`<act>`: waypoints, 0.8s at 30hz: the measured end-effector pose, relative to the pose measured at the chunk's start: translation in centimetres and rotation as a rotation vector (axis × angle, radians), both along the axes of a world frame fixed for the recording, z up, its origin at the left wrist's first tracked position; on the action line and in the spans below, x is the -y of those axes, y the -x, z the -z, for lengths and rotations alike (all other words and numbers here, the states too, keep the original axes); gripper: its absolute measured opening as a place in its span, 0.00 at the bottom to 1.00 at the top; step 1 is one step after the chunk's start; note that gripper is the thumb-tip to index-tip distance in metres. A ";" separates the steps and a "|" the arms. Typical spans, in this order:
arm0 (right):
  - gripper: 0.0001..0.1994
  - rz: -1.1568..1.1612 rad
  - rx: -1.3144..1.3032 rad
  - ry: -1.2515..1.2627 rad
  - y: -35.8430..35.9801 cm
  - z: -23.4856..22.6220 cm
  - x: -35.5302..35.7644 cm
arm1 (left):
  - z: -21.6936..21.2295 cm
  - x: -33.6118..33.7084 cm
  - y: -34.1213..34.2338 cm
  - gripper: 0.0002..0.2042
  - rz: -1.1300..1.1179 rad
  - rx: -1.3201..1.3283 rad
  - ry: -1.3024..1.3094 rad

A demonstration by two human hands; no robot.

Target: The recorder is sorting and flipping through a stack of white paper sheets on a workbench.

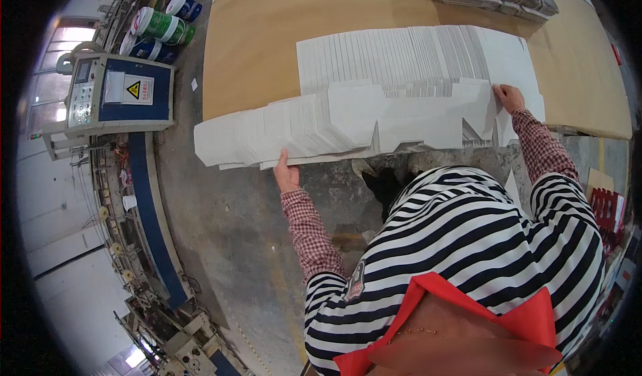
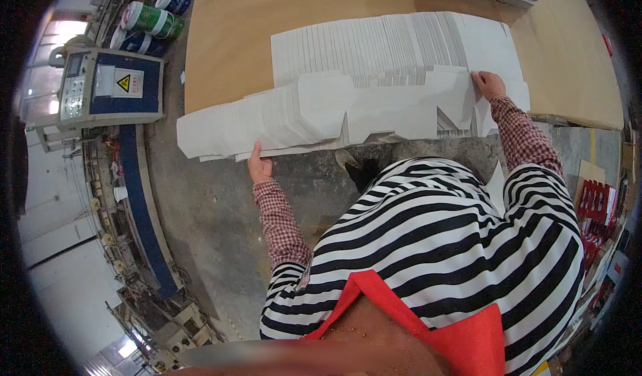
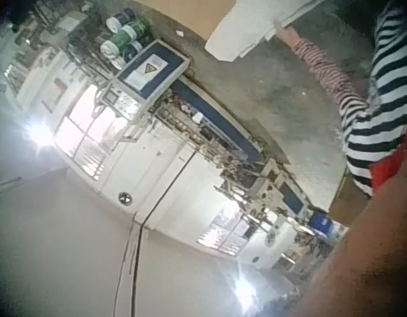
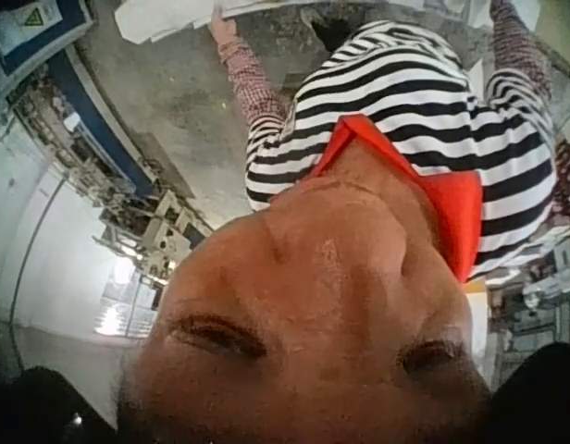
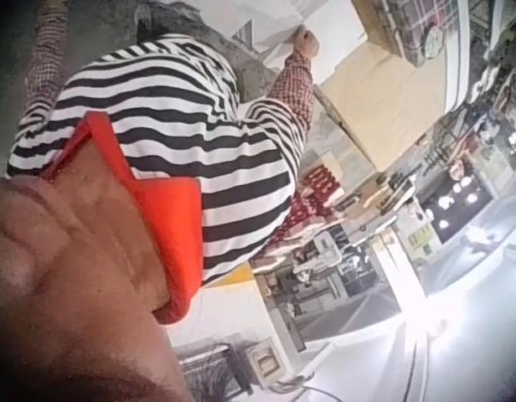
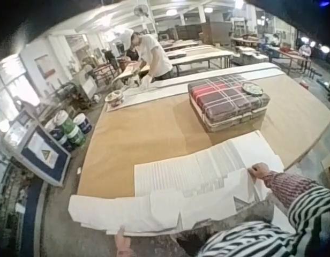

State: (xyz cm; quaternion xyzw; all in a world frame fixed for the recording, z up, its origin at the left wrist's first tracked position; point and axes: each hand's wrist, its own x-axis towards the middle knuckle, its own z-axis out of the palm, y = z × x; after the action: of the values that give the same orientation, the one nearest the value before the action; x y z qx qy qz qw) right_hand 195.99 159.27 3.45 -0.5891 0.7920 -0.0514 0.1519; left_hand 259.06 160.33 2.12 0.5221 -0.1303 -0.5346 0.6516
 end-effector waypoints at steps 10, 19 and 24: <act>0.24 0.018 0.021 0.057 1.9 0.5 -0.6 | -2.9 -0.9 4.6 0.12 -0.069 0.857 0.094; 0.24 -0.034 -0.042 0.036 1.9 1.0 -0.7 | -0.4 1.3 2.1 0.15 -0.154 0.485 -0.043; 0.24 0.045 0.015 0.037 2.5 0.6 -0.9 | -2.6 0.4 6.0 0.15 -0.094 1.129 -0.117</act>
State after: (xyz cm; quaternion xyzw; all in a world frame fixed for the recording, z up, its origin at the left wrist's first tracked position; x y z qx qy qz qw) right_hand 193.53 160.18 2.85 -0.5736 0.8027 -0.0739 0.1456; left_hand 253.11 159.97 4.72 0.7674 -0.4050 -0.1495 0.4741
